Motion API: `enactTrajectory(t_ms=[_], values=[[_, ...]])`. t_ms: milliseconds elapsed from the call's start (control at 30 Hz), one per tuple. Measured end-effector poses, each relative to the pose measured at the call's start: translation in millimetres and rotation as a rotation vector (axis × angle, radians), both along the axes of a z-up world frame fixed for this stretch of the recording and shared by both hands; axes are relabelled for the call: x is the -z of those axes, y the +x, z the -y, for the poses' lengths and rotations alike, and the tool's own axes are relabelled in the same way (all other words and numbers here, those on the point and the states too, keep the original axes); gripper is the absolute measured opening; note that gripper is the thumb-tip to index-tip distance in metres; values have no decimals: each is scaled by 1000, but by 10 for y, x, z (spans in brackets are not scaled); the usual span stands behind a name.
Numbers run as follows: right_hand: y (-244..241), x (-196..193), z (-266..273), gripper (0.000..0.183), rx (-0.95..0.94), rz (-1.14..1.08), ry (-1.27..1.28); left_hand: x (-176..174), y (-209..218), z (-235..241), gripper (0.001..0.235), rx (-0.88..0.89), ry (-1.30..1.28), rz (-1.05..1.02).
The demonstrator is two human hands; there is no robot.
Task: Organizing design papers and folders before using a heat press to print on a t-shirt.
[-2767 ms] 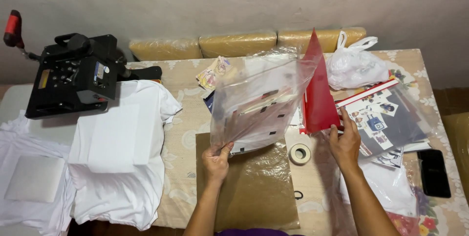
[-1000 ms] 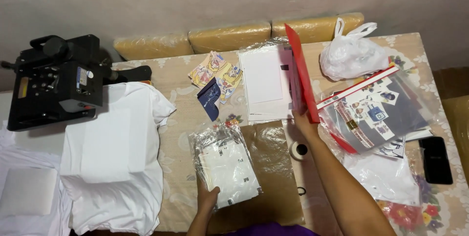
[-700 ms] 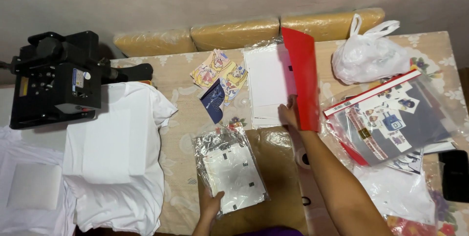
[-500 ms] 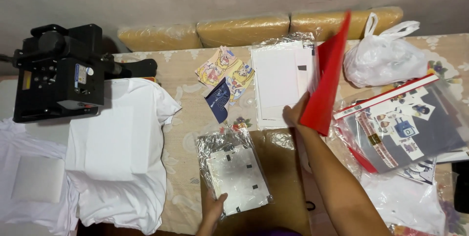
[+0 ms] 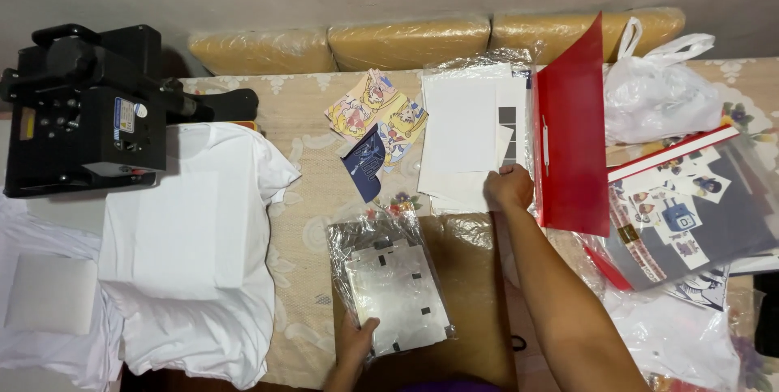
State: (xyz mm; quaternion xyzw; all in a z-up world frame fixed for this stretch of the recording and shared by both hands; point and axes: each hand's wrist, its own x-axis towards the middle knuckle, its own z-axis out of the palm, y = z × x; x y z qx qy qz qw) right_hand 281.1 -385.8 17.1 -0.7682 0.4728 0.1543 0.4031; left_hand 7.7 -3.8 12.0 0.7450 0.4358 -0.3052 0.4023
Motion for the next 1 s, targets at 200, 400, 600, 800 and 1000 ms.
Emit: enactTrajectory(t_ms=[200,400,600,800,1000], values=[[-156,381,183,21,42,257,-14,57,-39,-10,76,77,67,10],[-568,64,144,5,67,359,157,155,-134,-129,87,-107,-145,192],[-989,-312,212,11,-72,651,-21,-248,3,-213,62,-75,-257,178],[-1422,-949,342,15,-273,557,-461,-753,322,-202,80,-201,-419,375],[-2024,-1224,482,20,-182,503,-409,-722,995,250,72,-203,-490,437]])
